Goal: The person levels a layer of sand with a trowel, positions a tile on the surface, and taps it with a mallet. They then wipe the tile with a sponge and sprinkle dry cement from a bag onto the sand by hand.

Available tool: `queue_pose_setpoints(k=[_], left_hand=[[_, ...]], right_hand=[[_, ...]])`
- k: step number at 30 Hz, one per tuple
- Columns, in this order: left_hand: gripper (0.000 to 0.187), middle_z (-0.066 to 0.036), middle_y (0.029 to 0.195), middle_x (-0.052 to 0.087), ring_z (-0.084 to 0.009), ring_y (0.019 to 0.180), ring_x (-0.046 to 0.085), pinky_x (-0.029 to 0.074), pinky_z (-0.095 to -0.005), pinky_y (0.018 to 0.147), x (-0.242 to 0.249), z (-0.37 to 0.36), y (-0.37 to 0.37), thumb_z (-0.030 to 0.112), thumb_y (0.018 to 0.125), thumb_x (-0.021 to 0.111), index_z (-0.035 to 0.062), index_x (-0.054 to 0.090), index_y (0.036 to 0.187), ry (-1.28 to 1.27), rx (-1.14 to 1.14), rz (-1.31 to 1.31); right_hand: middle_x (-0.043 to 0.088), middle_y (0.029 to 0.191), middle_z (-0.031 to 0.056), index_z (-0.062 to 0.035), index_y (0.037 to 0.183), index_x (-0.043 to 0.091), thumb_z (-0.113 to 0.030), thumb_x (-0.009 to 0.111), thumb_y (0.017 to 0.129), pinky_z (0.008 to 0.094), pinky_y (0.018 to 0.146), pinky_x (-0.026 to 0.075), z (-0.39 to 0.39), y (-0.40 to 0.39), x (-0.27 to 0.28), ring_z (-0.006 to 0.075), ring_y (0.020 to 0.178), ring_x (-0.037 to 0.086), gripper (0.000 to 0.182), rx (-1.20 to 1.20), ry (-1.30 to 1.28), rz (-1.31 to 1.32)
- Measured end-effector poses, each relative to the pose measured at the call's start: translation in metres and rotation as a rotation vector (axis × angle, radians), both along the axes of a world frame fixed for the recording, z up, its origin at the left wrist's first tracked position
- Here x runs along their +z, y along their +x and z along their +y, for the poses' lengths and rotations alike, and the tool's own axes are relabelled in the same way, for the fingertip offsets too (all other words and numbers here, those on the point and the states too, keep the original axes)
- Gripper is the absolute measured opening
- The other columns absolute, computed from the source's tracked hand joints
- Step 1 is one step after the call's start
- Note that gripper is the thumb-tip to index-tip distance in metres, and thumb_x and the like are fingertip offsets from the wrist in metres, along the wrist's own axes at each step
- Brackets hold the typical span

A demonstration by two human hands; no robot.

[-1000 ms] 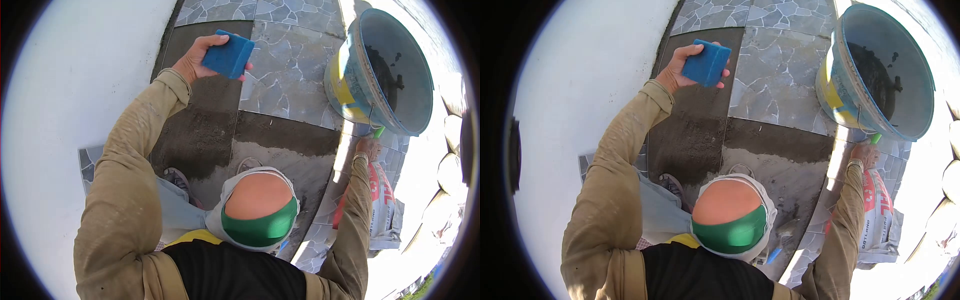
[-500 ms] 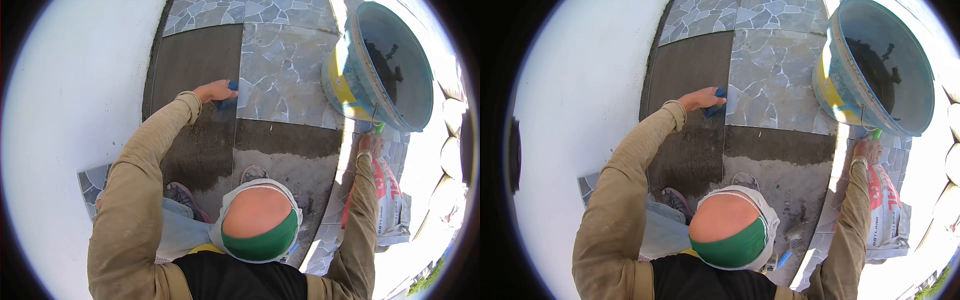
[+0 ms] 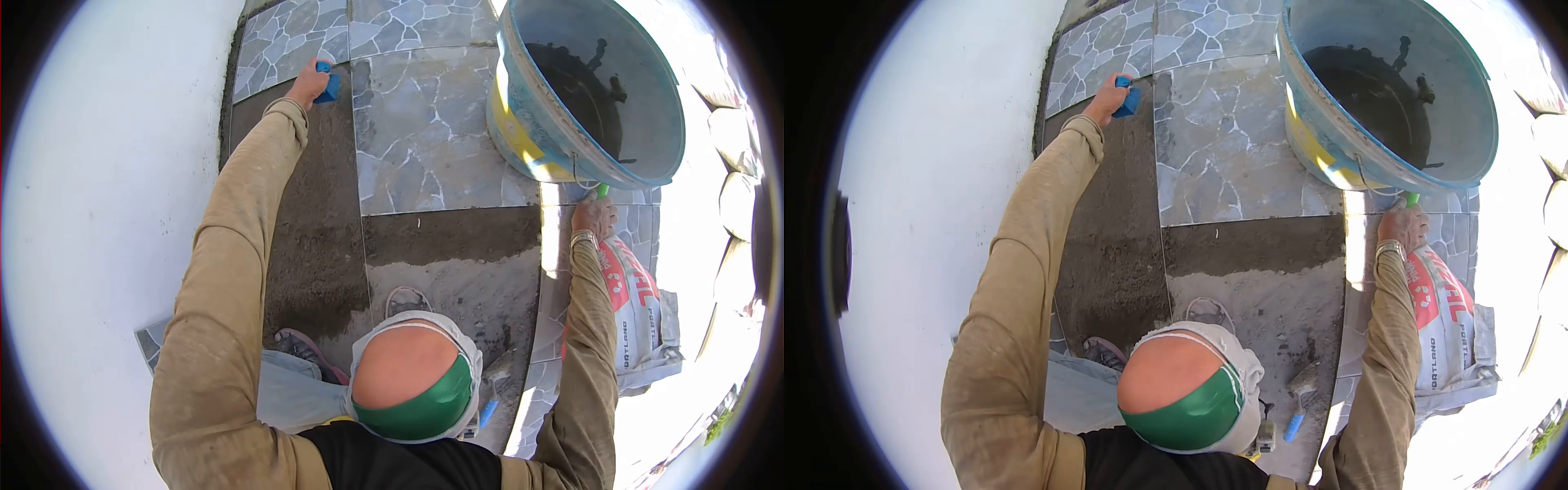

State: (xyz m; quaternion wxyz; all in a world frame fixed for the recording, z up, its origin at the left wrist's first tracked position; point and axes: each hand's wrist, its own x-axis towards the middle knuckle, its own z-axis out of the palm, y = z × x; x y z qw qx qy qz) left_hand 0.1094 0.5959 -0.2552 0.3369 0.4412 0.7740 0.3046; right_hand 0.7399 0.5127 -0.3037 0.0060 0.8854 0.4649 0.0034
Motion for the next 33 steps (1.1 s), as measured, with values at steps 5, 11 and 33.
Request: queue_pose_setpoints(k=[5,11,33], left_hand=[[0.029,-0.023,0.104,0.068,-0.0403,0.098,0.065,0.049,-0.0467,0.082,-0.004,-0.067,0.023,0.020,0.095,0.055,0.0046,0.057,0.119,-0.178,-0.305,0.343],[0.047,-0.030,0.108,0.066,-0.0465,0.106,0.063,0.049,-0.0510,0.087,0.008,-0.203,0.041,0.034,0.095,0.060,-0.0058,0.054,0.119,-0.665,-0.792,0.517],[0.076,-0.019,0.140,0.056,-0.0379,0.125,0.057,0.047,-0.0466,0.104,0.140,0.143,0.478,0.035,0.083,0.074,0.0111,0.043,0.148,-0.161,-1.691,0.993]], right_hand=[[0.055,0.127,0.0212,-0.0044,0.122,0.057,-0.048,0.046,0.100,0.0541,0.101,0.038,0.000,0.002,-0.002,0.0385,0.123,0.050,0.051,0.006,0.015,0.028],[0.056,0.124,0.0211,-0.0048,0.118,0.058,-0.049,0.047,0.099,0.0541,0.100,0.039,-0.003,0.004,-0.007,0.0393,0.122,0.051,0.049,0.027,0.035,0.005],[0.056,0.115,0.0171,-0.0035,0.113,0.058,-0.037,0.049,0.099,0.0519,0.093,0.041,-0.002,0.006,0.009,0.0362,0.113,0.053,0.038,-0.030,0.078,0.115]])
